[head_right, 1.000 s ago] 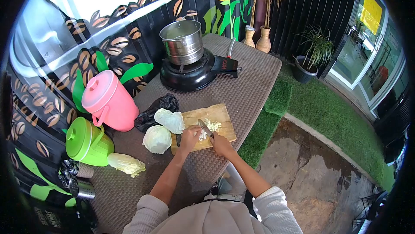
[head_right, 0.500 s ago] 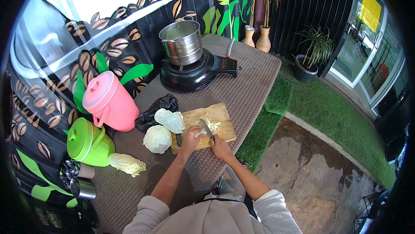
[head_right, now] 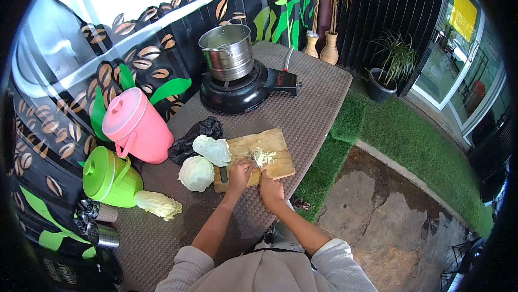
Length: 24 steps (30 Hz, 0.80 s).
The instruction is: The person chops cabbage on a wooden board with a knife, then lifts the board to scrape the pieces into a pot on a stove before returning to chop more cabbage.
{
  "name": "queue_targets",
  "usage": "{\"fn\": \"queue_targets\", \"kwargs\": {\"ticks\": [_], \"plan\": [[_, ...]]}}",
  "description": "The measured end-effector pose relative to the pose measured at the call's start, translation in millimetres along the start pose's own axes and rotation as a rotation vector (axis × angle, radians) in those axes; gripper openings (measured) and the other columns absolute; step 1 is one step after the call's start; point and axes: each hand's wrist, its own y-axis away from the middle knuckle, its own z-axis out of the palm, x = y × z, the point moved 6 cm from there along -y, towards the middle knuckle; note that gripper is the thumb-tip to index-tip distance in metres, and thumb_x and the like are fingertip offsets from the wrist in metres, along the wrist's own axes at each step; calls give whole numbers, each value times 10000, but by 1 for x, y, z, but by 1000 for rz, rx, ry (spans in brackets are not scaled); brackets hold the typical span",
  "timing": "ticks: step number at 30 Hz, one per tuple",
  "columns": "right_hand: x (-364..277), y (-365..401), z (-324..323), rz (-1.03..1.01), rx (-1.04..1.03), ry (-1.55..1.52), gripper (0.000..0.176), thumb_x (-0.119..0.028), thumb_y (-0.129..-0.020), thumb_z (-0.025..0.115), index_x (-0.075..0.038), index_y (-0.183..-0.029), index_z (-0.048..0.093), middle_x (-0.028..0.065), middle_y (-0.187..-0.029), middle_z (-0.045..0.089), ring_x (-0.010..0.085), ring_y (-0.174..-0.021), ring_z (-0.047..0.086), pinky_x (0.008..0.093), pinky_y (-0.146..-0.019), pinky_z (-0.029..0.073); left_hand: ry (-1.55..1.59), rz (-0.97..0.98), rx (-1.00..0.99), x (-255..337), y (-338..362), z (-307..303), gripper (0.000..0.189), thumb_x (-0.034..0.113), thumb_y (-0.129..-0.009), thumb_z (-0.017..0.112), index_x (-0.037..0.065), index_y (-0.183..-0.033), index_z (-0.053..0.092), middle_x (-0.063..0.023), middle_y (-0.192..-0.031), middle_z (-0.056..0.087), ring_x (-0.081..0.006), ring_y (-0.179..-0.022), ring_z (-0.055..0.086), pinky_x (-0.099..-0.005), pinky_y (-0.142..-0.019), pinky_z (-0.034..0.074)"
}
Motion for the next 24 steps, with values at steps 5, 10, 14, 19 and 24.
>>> {"fn": "queue_targets", "kwargs": {"ticks": [5,10,14,19,24], "plan": [[-3,-19,3,-49,32,30,192,-193,-896,489,-27,-989,459,222,-705,643,379,-677,665,465,-598,541,6,-13,-2,1,-3,-1,126,94,-779,669,-15,-834,701,-127,-878,684,-286,-906,601,-366,-802,484],[-3,-23,-21,-132,-3,-47,196,-194,-897,485,-20,-985,463,238,-712,641,394,-683,661,474,-607,540,5,-19,-9,-4,-4,3,111,76,-774,657,-7,-832,703,-123,-891,684,-284,-902,600,-364,-807,479],[-8,-2,-2,-3,-27,11,213,-198,-904,466,-7,-999,468,252,-756,643,421,-726,652,494,-637,532,8,-67,-74,-2,-5,2,110,63,-778,641,-3,-841,704,-122,-897,682,-290,-904,599,-366,-805,478],[-2,-23,-13,-9,-9,-105,216,-194,-904,455,-5,-1010,460,264,-785,644,416,-748,656,506,-646,531,3,-9,-67,-6,-5,2,108,57,-782,628,12,-842,706,-134,-888,675,-300,-899,600,-373,-796,478],[-9,-7,-10,50,-78,-71,259,-189,-908,450,8,-1075,451,253,-794,650,424,-772,653,510,-669,525,33,-53,-34,-24,-9,5,113,48,-771,618,32,-832,712,-161,-842,672,-336,-796,624,-388,-739,492]]}}
